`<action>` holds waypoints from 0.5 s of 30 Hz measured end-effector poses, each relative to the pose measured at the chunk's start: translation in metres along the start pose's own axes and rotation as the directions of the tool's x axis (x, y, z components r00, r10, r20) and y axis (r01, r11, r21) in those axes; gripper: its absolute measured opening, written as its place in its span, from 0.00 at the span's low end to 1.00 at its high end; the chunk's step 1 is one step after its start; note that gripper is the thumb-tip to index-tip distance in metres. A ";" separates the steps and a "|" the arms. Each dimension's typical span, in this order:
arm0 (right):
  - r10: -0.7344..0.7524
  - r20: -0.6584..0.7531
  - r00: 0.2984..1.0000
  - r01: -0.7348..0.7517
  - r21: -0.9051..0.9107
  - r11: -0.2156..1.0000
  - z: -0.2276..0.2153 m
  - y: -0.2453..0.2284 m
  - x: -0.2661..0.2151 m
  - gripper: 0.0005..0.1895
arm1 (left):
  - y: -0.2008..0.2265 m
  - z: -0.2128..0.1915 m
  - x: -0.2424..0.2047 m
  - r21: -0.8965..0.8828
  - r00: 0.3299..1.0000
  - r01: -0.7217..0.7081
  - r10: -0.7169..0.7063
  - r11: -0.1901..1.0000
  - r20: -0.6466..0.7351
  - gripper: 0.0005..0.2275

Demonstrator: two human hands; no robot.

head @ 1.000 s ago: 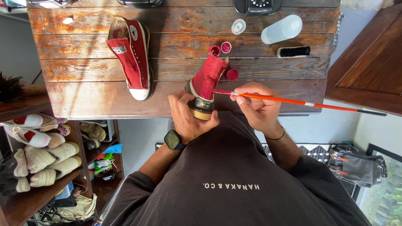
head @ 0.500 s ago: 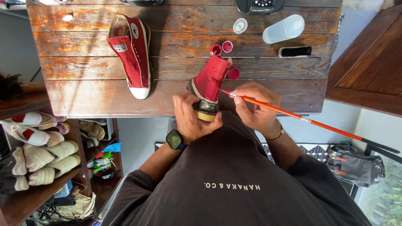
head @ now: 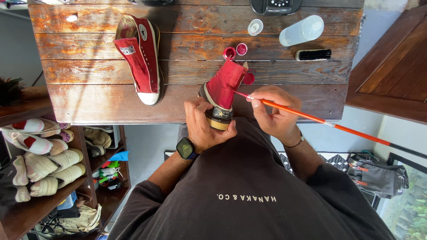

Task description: The person paints the upper part of a red high-top sneaker with red paint using a small brush. They hold the shoe in their left hand and apply paint to the canvas surface, including around the eyelets and the ankle collar.

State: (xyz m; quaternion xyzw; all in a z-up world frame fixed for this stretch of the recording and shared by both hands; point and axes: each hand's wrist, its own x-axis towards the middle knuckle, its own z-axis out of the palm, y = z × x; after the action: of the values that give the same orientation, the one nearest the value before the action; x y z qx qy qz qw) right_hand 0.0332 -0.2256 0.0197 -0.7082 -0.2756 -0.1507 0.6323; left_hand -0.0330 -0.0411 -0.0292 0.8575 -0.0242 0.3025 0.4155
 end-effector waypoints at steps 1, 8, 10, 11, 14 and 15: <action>0.013 0.023 1.000 -0.013 0.023 1.000 0.002 -0.002 -0.001 0.02 | 0.001 0.000 -0.001 0.007 1.000 0.000 0.000 1.000 -0.005 0.25; 0.003 0.062 0.998 -0.002 -0.019 1.000 0.000 -0.013 0.003 0.02 | 0.004 0.001 0.006 0.001 0.999 -0.034 0.034 0.999 -0.020 0.25; -0.006 0.065 0.998 0.012 -0.090 0.996 -0.005 -0.011 0.008 0.01 | 0.005 0.002 0.008 -0.006 0.997 -0.072 0.072 0.997 -0.026 0.24; -0.008 0.066 0.998 0.014 -0.091 0.996 -0.008 -0.011 0.008 0.01 | 0.005 0.003 0.008 -0.006 0.997 -0.073 0.073 0.997 -0.028 0.24; -0.025 0.071 0.997 0.034 -0.124 0.992 -0.013 -0.014 0.010 0.02 | 0.006 0.003 0.008 -0.015 0.995 -0.096 0.096 0.995 -0.033 0.24; -0.014 0.097 0.995 0.026 -0.121 0.992 -0.011 -0.017 0.012 0.01 | 0.007 0.003 0.010 -0.022 0.994 -0.107 0.107 0.994 -0.030 0.24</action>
State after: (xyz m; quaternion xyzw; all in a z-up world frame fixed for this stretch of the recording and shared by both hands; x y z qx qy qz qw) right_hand 0.0348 -0.2336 0.0416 -0.7492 -0.3030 -0.1392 0.5722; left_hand -0.0259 -0.0458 -0.0203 0.8456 -0.0677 0.3363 0.4089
